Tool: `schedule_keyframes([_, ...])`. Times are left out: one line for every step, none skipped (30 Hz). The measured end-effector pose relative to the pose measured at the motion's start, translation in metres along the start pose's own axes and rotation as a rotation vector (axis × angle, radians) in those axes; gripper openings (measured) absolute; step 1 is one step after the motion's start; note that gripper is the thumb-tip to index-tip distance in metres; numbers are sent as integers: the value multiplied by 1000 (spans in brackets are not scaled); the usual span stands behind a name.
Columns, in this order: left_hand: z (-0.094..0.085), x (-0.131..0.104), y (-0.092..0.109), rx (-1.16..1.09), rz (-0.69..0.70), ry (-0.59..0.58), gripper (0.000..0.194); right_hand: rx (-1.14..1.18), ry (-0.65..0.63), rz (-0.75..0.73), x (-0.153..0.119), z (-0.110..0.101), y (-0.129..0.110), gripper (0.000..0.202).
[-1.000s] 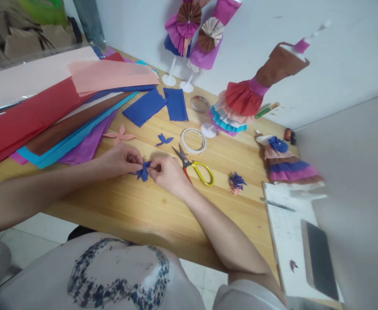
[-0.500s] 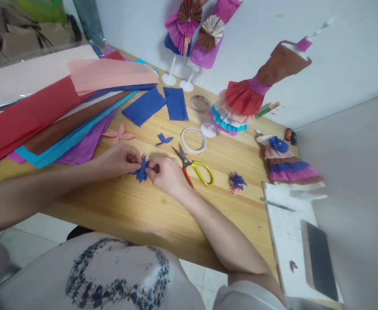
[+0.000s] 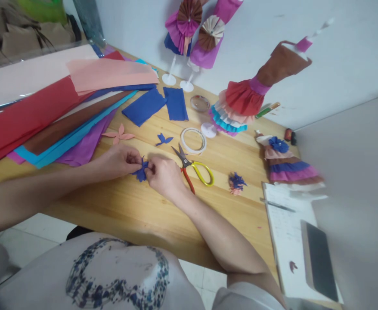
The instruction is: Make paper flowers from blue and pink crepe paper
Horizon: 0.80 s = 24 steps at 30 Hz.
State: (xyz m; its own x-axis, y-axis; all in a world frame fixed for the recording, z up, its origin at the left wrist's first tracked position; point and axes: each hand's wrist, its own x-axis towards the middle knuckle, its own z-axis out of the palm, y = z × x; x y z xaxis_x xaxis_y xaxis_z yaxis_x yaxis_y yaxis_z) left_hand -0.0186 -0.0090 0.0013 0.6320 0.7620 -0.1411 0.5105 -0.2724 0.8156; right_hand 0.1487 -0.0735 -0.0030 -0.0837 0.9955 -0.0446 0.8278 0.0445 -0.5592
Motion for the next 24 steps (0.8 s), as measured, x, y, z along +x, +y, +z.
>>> schedule_keyframes([0, 0, 0, 5, 1, 1, 11, -5, -1, 5, 0, 0, -1, 10])
schedule_keyframes([1, 1, 0, 8, 2, 2, 11, -9, -2, 9, 0, 0, -2, 10])
schedule_keyframes([1, 1, 0, 11, 3, 2, 11, -14, -3, 16, 0, 0, -2, 10])
schedule_keyframes([1, 1, 0, 15, 4, 4, 12, -18, -1, 23, 0, 0, -3, 10])
schedule_keyframes([1, 1, 1, 22, 3, 8, 12, -21, 0, 30, 0, 0, -3, 10])
schedule_keyframes([1, 1, 1, 31, 1, 17, 13, -24, 0, 35, 0, 0, -4, 9])
schedule_keyframes([1, 0, 3, 42, 0, 26, 14, -26, -3, 39, 0, 0, -4, 9])
schedule_keyframes([1, 0, 4, 54, -3, 35, 16, -26, -5, 46, 0, 0, -4, 9])
schedule_keyframes([1, 0, 5, 65, -5, 44, 17, -23, -7, 53, 0, 0, -5, 9])
schedule_keyframes([1, 0, 6, 75, -7, 51, 17, -19, -10, 61, 1, -1, -5, 9])
schedule_keyframes([1, 0, 7, 84, -8, 55, 17, -15, -11, 67, 1, -1, -4, 9])
schedule_keyframes([1, 0, 8, 94, -8, 56, 17, -9, -9, 67, 1, -1, -4, 8])
schedule_keyframes([1, 0, 8, 101, -9, 55, 17, 0, -6, 62, 2, -1, -3, 9])
schedule_keyframes([1, 1, 8, 105, -11, 55, 18, 10, -1, 53, 2, -1, -2, 9])
schedule_keyframes([1, 1, 7, 104, -14, 55, 18, 21, 5, 40, 2, -1, -1, 10])
schedule_keyframes([1, 1, 6, 97, -17, 56, 18, 34, 10, 26, 2, -2, 0, 11])
schedule_keyframes([0, 1, 5, 82, -20, 55, 17, 51, 13, 11, 2, -2, 2, 11])
schedule_keyframes([0, 1, 4, 58, -24, 48, 16, 75, 11, 0, 3, -2, 3, 12])
schedule_keyframes([-1, 1, 3, 24, -30, 36, 15, 105, 5, -5, 3, -3, 5, 13])
schedule_keyframes([-1, 1, 2, -17, -38, 17, 14, 140, -6, -2, 3, -3, 6, 14])
schedule_keyframes([-2, 1, 2, -63, -52, -12, 13, 176, -21, 9, 3, -4, 7, 14])
schedule_keyframes([-3, 1, 1, -109, -71, -45, 12, 208, -35, 25, 4, -5, 7, 15])
schedule_keyframes([-4, 1, 1, -144, -91, -72, 11, 231, -45, 40, 4, -6, 7, 15])
schedule_keyframes([-5, 1, 1, -165, -106, -88, 11, 245, -49, 49, 5, -6, 7, 15])
